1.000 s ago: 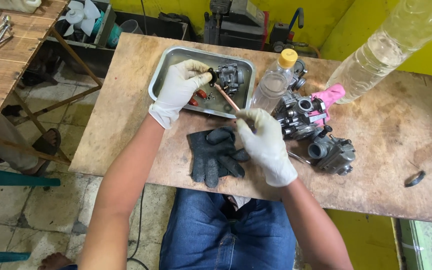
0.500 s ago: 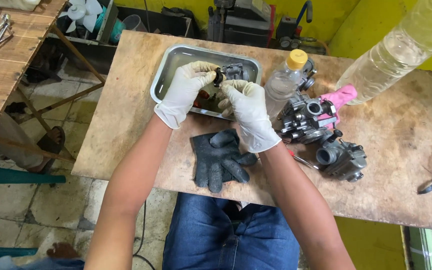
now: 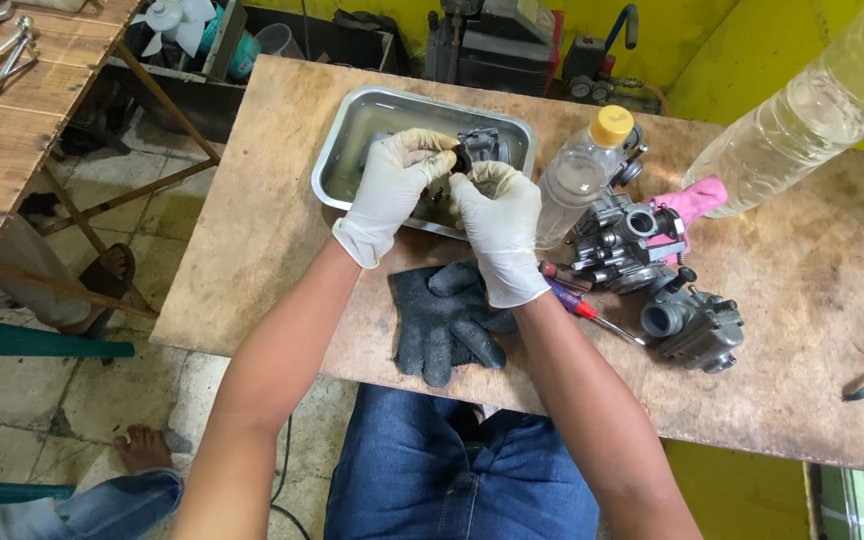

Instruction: The person is disassembling a motorcycle carburetor, removing screws with a screwdriver, cleaning the internal parts with a brush, and wiping them with a cloth.

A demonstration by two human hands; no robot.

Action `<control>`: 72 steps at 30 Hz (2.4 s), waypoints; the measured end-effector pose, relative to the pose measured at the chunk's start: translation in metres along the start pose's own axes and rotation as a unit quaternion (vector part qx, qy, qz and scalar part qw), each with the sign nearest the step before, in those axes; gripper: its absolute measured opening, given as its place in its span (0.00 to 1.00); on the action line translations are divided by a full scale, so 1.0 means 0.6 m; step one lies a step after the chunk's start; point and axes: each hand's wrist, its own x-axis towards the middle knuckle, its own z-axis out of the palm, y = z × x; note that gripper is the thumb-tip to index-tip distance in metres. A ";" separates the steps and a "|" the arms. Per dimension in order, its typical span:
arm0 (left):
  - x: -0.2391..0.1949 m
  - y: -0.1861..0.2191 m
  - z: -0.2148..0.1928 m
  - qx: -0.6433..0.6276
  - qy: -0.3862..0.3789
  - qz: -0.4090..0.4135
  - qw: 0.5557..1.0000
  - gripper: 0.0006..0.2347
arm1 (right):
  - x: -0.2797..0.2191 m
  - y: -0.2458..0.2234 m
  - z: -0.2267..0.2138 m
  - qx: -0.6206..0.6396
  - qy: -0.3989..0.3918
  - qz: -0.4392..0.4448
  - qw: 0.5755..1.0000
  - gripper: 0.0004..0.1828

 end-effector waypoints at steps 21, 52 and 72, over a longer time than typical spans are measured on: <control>-0.014 0.023 -0.005 -0.038 0.004 -0.099 0.994 0.09 | 0.012 0.028 -0.024 0.138 -0.118 0.081 0.980 0.07; -0.031 0.047 -0.009 -0.014 -0.039 -0.010 0.999 0.10 | -0.033 -0.033 -0.029 0.159 -0.067 0.022 0.985 0.11; -0.028 0.088 -0.072 -0.134 0.041 0.093 0.986 0.06 | -0.158 0.064 -0.141 -0.390 -0.258 -0.364 0.805 0.17</control>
